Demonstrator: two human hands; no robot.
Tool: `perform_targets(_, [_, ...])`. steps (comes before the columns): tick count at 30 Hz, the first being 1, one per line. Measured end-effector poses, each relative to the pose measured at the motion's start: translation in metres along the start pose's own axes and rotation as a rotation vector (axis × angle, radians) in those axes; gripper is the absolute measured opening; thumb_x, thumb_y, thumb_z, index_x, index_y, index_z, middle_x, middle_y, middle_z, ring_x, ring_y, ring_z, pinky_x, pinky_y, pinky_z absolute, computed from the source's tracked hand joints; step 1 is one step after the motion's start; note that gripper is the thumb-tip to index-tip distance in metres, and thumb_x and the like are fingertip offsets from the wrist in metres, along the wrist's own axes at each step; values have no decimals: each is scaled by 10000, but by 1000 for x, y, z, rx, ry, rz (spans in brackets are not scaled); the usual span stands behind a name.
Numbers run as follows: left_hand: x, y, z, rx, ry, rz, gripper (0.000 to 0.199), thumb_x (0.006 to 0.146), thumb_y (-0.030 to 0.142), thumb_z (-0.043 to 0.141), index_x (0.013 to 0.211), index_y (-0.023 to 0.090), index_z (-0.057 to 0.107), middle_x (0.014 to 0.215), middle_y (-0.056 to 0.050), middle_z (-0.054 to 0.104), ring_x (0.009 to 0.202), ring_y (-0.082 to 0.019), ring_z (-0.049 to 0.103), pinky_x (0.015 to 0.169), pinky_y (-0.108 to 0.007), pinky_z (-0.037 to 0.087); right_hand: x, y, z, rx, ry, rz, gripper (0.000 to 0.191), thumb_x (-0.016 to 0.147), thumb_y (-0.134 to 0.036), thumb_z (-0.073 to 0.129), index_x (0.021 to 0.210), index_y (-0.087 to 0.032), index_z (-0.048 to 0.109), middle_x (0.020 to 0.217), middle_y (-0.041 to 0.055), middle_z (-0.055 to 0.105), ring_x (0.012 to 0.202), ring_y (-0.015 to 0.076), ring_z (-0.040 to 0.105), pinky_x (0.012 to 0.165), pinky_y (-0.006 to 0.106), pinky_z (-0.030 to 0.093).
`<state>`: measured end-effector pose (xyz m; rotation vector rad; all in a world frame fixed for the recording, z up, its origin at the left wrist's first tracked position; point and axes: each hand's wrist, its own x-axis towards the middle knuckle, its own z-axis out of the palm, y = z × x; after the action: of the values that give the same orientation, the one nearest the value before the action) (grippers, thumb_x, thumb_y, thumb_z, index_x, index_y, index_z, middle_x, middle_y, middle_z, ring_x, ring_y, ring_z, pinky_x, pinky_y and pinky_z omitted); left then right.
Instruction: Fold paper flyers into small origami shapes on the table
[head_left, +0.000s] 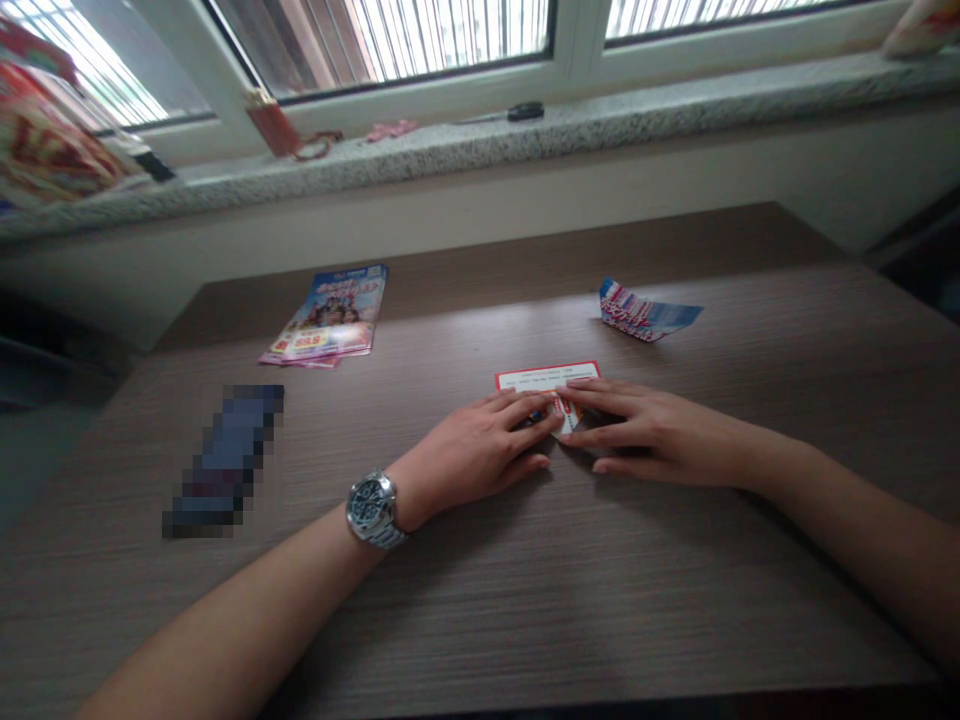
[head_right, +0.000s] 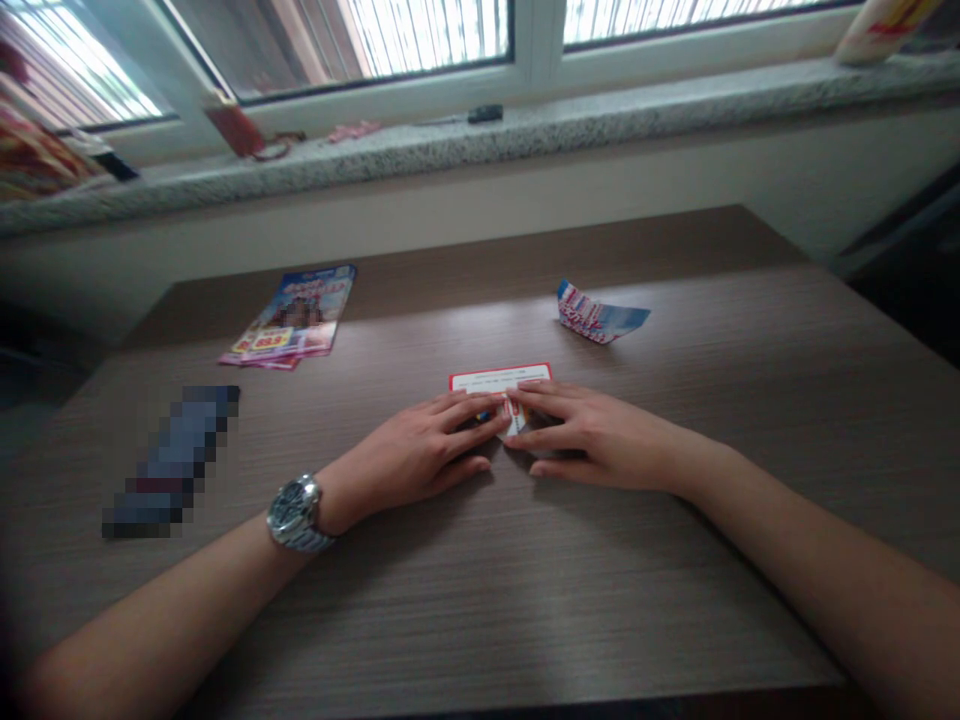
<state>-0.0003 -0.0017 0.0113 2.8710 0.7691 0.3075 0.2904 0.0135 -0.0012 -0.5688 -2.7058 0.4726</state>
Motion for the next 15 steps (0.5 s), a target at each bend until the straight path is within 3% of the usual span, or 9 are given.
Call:
perform_targets(7, [0, -2, 2, -15, 1, -2, 481, 1042, 383, 506, 1489, 209, 472, 1539, -135, 490, 1420, -290, 486, 1190, -473, 416, 1, 0, -1, 8, -18, 18, 427, 945, -293, 675, 1369, -265, 649, 1591, 119, 460, 1456, 312, 444, 1190, 520, 383])
perform_targets(15, [0, -1, 2, -37, -28, -9, 560, 1048, 421, 486, 1557, 212, 382, 1601, -126, 414, 1479, -262, 413, 1242, -440, 337, 6, 2, -2, 41, 33, 65, 365, 984, -265, 601, 1345, -242, 644, 1515, 107, 558, 1368, 252, 556, 1147, 411, 453])
